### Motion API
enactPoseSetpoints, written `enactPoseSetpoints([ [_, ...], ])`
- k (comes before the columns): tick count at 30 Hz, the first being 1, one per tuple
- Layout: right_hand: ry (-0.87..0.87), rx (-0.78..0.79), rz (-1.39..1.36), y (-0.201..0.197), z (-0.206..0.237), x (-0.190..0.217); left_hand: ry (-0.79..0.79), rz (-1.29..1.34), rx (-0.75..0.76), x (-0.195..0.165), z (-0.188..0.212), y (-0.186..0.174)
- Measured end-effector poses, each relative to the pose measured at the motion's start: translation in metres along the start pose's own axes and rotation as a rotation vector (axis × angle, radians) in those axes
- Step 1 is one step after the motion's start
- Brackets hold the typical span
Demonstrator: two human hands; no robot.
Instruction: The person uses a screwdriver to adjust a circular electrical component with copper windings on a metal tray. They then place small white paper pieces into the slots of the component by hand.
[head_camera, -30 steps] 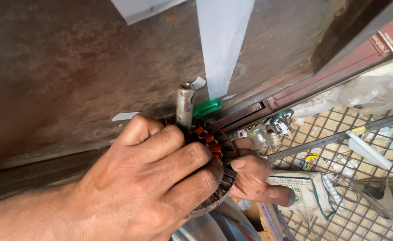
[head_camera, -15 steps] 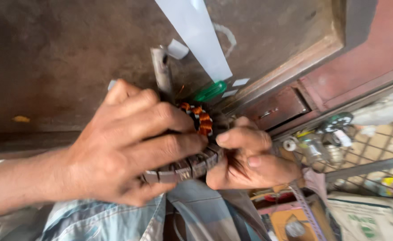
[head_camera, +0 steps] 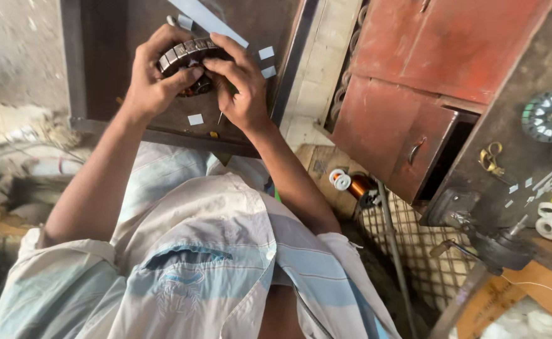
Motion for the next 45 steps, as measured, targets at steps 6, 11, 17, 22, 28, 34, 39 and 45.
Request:
enactPoseSetpoints([
  [6,0.051,0.062,-0.436,-0.022,-0.011,-0.016,-0.069,0.137,0.034,-0.013,0.005,0.007],
  [11,0.451,-0.036,-0.133,-0.062,0.029,-0.034,0.033,0.32,-0.146,-0.02,0.032,-0.013],
  [17,0.004,0.192,0.472,-0.015,0.055,0.024,-0.059,-0.054,-0.231,-0.024,0.08,-0.034],
  [22,-0.016,0.228,0.48,-0.021,0.049,0.033,-0.003,-0.517,-0.213,-0.064,0.044,-0.011],
  [28,-0.176,-0.001,0.39,-0.056,0.05,0.048,0.029,-0.514,-0.206,-0.083,0.004,0.024],
  [34,0.532,-0.298,-0.425,-0.064,0.047,0.01,-0.137,-0.686,-0.224,-0.074,0.009,0.014],
  [39,0.219,0.058,-0.047,-0.044,0.035,0.056,-0.006,-0.745,-0.109,-0.078,0.021,0.016],
  [45,0.225,0.15,0.193,-0.025,0.023,0.067,0.034,-0.859,-0.168,-0.061,0.016,0.015],
])
Point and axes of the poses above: each hand's wrist, its own z-axis away from the middle knuckle, its own y-axis out of the palm, x = y × z, the point moved 7 cm from there along -z, towards the middle knuckle, and after that the axes turned 8 degrees about -z, right-handed, at the moved point
